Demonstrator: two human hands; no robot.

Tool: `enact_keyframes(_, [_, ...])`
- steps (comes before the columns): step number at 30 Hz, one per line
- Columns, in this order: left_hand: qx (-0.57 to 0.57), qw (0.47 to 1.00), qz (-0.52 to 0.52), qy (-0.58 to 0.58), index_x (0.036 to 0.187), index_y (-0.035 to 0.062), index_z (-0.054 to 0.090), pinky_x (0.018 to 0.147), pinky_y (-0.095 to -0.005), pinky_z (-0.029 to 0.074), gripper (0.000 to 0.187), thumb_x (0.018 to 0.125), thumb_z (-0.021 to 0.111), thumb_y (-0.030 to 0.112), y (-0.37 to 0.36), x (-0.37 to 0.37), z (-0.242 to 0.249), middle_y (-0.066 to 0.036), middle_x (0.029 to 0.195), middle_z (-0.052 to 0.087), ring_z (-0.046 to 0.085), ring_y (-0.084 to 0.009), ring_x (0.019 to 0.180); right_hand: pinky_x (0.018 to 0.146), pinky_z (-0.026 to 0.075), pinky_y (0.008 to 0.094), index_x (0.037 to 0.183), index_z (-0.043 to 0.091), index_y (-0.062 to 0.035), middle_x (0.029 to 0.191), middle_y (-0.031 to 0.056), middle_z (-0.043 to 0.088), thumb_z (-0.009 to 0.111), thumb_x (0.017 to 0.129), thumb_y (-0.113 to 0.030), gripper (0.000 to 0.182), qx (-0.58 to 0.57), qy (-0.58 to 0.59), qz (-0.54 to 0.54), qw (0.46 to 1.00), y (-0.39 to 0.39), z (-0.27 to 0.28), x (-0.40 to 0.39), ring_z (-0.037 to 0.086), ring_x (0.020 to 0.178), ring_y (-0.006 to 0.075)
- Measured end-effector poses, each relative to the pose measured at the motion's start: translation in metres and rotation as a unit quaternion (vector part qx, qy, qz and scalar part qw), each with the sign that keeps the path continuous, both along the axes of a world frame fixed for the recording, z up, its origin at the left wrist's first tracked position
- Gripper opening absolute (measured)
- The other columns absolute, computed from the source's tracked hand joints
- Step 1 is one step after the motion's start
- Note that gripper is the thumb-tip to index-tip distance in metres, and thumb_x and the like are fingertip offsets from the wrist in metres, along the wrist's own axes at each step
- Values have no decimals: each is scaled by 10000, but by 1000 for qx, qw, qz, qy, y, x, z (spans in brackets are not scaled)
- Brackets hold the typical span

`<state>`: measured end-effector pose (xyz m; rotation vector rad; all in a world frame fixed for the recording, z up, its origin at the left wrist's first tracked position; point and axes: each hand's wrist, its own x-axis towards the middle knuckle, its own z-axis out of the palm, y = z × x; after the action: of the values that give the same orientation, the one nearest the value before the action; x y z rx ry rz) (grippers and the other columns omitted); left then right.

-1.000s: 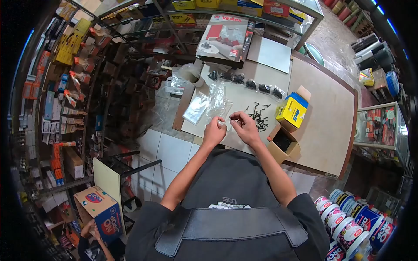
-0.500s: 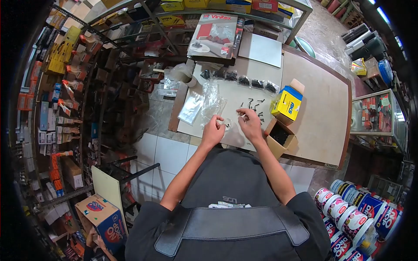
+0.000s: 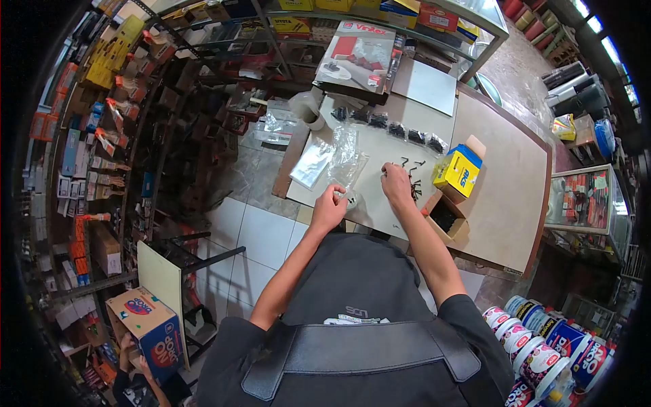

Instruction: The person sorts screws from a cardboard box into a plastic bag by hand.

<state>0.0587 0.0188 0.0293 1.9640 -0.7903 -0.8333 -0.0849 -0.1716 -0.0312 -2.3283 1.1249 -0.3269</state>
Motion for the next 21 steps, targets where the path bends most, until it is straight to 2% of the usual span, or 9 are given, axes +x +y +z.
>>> enact_keyframes(5, [7, 1000, 0, 5, 1026, 42, 612, 564, -360, 438, 214, 854, 655, 161, 5, 7, 0, -63, 613, 563, 561, -195, 563, 806, 508, 456, 1020, 638, -34, 886, 199, 656, 627, 784, -61, 238, 0, -45, -37, 998, -1, 14, 6, 642, 894, 367])
enact_keyframes(7, [6, 1000, 0, 6, 1027, 42, 613, 565, -361, 439, 214, 853, 654, 159, 7, 9, 2, -63, 613, 564, 562, -197, 564, 805, 514, 482, 1022, 645, -59, 964, 192, 656, 617, 783, -61, 241, -51, 15, -58, 997, -7, 21, 5, 642, 914, 386])
enact_keyframes(8, [4, 1000, -2, 6, 1027, 42, 615, 566, -361, 440, 214, 851, 652, 158, 7, 10, 3, -64, 614, 564, 562, -198, 564, 807, 503, 474, 1018, 665, -91, 959, 169, 658, 604, 790, -65, 237, -56, 38, -48, 997, -9, 25, 3, 645, 933, 361])
enact_keyframes(12, [10, 1000, -15, 6, 1030, 41, 616, 572, -362, 447, 218, 847, 649, 155, 6, 12, -4, -67, 620, 572, 569, -201, 571, 816, 485, 464, 989, 677, -101, 943, 153, 659, 578, 808, -69, 209, -92, 96, -20, 991, -17, 16, 0, 647, 947, 341])
enact_keyframes(14, [8, 1000, -18, 15, 1041, 38, 616, 551, -304, 411, 227, 849, 671, 146, 5, 12, -5, -13, 614, 551, 503, -101, 566, 824, 470, 454, 953, 680, -106, 931, 138, 659, 554, 818, -63, 190, -98, 110, -5, 989, -17, 15, -1, 649, 944, 328])
enact_keyframes(15, [8, 1000, -21, 15, 1041, 38, 616, 551, -304, 411, 227, 849, 671, 146, 5, 13, -4, -13, 614, 551, 503, -101, 566, 824, 470, 454, 953, 680, -106, 931, 138, 659, 554, 818, -63, 190, -98, 111, -8, 989, -18, 12, -3, 649, 944, 328])
enact_keyframes(18, [6, 999, -31, 20, 1039, 36, 616, 550, -305, 411, 224, 851, 670, 145, 2, 12, -2, -13, 608, 548, 503, -102, 563, 814, 478, 468, 934, 670, -102, 924, 144, 656, 581, 809, -81, 155, -106, 80, 11, 991, -18, 9, -8, 648, 937, 328])
enact_keyframes(20, [9, 999, -36, 28, 1034, 41, 616, 584, -362, 457, 226, 843, 650, 158, 1, 12, -1, -66, 639, 589, 580, -202, 583, 801, 490, 460, 924, 652, -80, 923, 155, 649, 612, 797, -96, 134, -93, 78, 23, 992, -16, 12, -10, 643, 916, 335])
enact_keyframes(21, [10, 999, -38, 29, 1034, 41, 616, 584, -362, 457, 226, 843, 650, 158, 1, 13, -1, -66, 639, 589, 580, -202, 583, 801, 490, 460, 924, 652, -80, 923, 155, 649, 612, 797, -96, 134, -93, 79, 20, 992, -13, 17, -10, 643, 916, 335])
